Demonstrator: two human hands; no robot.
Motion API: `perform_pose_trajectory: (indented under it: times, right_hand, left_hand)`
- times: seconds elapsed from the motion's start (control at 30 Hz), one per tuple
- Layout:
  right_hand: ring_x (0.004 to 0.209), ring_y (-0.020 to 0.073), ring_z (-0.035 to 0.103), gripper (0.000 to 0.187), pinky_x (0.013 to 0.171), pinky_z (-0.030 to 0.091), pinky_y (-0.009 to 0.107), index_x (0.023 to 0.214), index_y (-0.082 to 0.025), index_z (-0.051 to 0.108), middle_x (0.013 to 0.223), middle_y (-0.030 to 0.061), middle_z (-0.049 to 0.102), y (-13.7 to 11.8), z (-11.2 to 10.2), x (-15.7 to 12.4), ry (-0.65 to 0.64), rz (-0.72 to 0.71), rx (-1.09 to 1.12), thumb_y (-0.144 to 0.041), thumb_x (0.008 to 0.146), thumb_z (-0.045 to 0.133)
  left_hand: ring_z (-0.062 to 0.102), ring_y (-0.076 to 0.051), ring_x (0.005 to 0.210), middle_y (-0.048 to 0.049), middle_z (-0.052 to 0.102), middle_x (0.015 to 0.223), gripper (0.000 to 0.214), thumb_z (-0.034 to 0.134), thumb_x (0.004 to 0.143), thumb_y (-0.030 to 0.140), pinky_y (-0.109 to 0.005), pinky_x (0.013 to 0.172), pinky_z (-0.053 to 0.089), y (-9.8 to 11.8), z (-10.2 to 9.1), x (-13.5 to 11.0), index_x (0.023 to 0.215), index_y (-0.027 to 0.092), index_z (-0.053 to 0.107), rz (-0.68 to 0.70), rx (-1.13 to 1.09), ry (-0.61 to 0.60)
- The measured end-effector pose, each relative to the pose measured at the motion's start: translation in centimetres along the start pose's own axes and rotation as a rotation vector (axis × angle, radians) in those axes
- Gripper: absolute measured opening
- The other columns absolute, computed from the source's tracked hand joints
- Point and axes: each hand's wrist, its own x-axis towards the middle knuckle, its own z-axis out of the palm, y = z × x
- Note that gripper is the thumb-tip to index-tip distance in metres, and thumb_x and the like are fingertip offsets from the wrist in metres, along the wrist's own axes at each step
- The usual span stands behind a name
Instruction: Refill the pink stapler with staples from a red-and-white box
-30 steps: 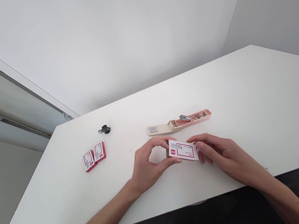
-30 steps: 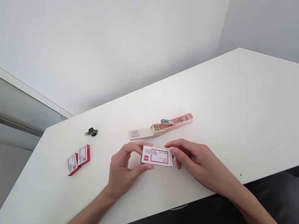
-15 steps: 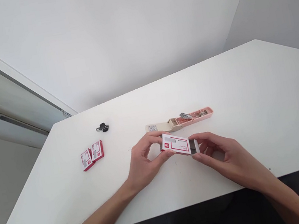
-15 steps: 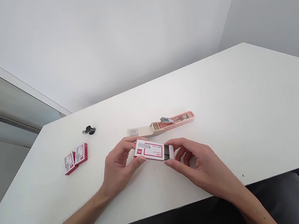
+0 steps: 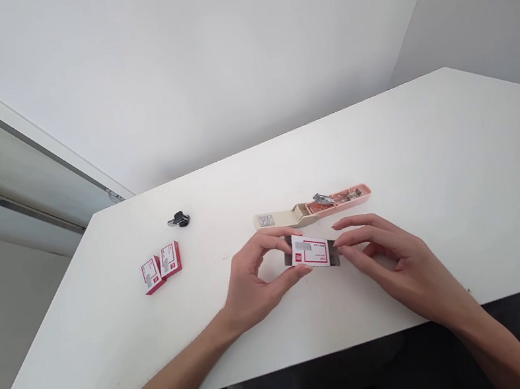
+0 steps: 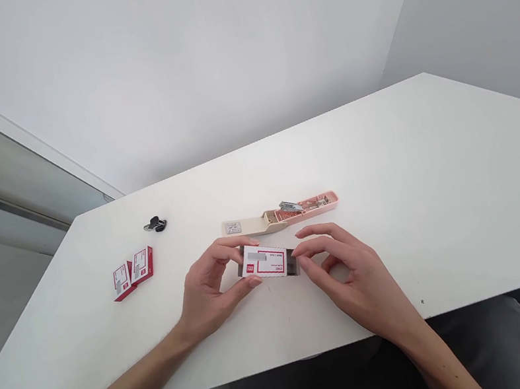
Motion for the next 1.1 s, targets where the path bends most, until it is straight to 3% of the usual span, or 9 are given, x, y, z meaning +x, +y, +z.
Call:
perform_pose_trajectory:
  times: [0.3,0.77,1.1]
  right_hand:
    - [0.063,0.012,0.066,0.023,0.065,0.062,0.036,0.094,-0.027,0.078,0.138,0.0072,0.065,0.16,0.1,-0.36,-0.026,-0.039,-0.1,-0.046,0.1,0.066]
    - [0.07,0.0172,0.064,0.029,0.066,0.061,0.039,0.093,-0.029,0.081,0.136,0.009,0.066,0.59,0.28,-0.3,-0.085,-0.109,-0.179,-0.049,0.102,0.061]
    - [0.063,0.0123,0.06,0.031,0.067,0.06,0.037,0.09,-0.026,0.075,0.139,0.0076,0.064,0.71,0.39,-0.33,-0.079,-0.045,-0.168,-0.048,0.104,0.059]
  left_hand:
    - [0.075,-0.021,0.104,-0.0108,0.077,0.117,0.027,0.087,0.084,0.017,-0.035,0.089,0.062,0.05,0.17,-0.09,0.1,0.02,0.065,0.146,0.094,-0.078]
    - [0.075,-0.022,0.104,-0.012,0.077,0.117,0.025,0.085,0.086,0.018,-0.038,0.089,0.062,0.04,0.2,-0.13,0.1,0.02,0.065,0.149,0.085,-0.066]
    - [0.074,-0.021,0.101,-0.0111,0.076,0.112,0.023,0.084,0.087,0.021,-0.035,0.085,0.061,0.12,-0.08,0.14,0.099,0.02,0.065,0.229,0.199,-0.084]
